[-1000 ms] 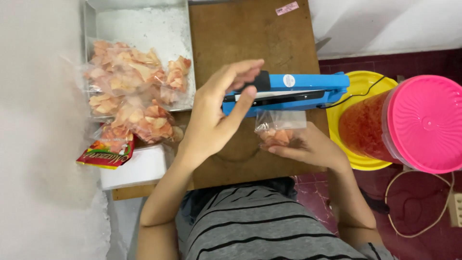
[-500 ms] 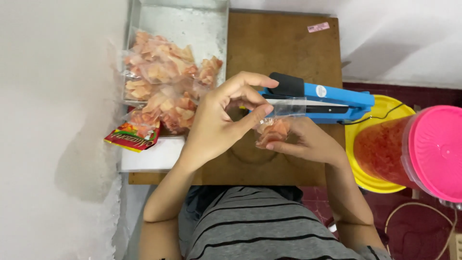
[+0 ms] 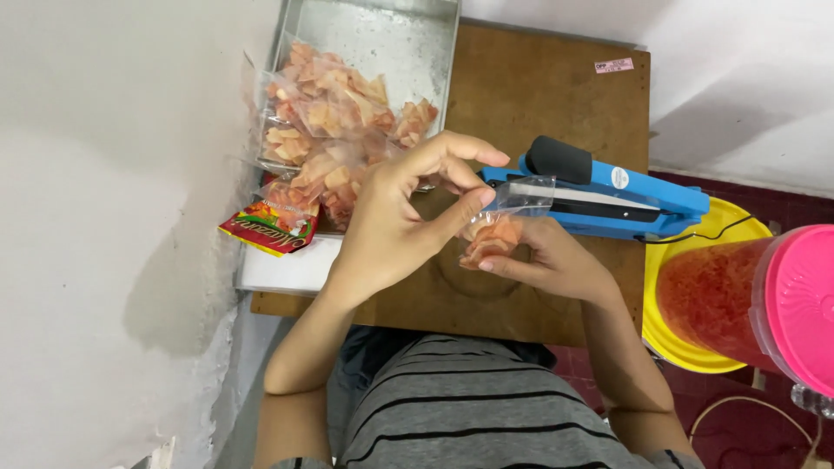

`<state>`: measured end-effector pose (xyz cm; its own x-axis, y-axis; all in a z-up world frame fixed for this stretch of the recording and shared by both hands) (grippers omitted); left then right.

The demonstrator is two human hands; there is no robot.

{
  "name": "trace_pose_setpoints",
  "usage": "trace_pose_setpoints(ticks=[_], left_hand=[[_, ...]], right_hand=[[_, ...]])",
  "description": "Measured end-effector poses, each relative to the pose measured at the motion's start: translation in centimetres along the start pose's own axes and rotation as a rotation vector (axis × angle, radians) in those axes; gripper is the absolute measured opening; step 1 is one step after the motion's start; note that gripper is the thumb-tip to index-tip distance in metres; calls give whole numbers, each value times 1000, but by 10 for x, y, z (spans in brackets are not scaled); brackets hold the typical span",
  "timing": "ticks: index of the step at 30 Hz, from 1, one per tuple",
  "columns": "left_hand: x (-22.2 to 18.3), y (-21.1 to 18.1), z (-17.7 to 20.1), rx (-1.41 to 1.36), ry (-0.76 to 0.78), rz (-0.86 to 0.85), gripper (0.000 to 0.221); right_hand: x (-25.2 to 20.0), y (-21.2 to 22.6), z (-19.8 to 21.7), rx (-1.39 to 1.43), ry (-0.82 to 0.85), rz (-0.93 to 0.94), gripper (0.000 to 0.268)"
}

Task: Manually filling small plastic bags with food items and sealing them using a heat sealer

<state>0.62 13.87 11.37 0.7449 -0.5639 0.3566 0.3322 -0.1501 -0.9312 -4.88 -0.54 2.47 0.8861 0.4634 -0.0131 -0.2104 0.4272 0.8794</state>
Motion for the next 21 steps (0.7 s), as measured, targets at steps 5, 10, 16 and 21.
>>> trace_pose_setpoints(ticks=[5,10,16,21], left_hand=[[-2,4,0,97,111,-69,13],[-1,5,3,68,62,-8,15],[2,1,2,88,10,4,7],[2,1,-3,11,76,27,9]], right_hand=[[3,7,-4,30,76,11,23],[3,8,-1,-49,8,43,18],[2,2,3,19,-41,36,18],[-9,8,18,173,-353,144,35]])
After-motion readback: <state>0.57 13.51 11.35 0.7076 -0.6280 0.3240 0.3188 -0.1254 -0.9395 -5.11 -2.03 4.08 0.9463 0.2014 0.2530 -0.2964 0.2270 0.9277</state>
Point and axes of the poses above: each hand's wrist, its own x-axis towards the middle knuckle, its own z-axis out of the back of the hand, y = z × x, the point moved 6 cm from there along x, towards the middle knuckle, and after that the axes turned 1 degree about -x, right-handed, at the moved point
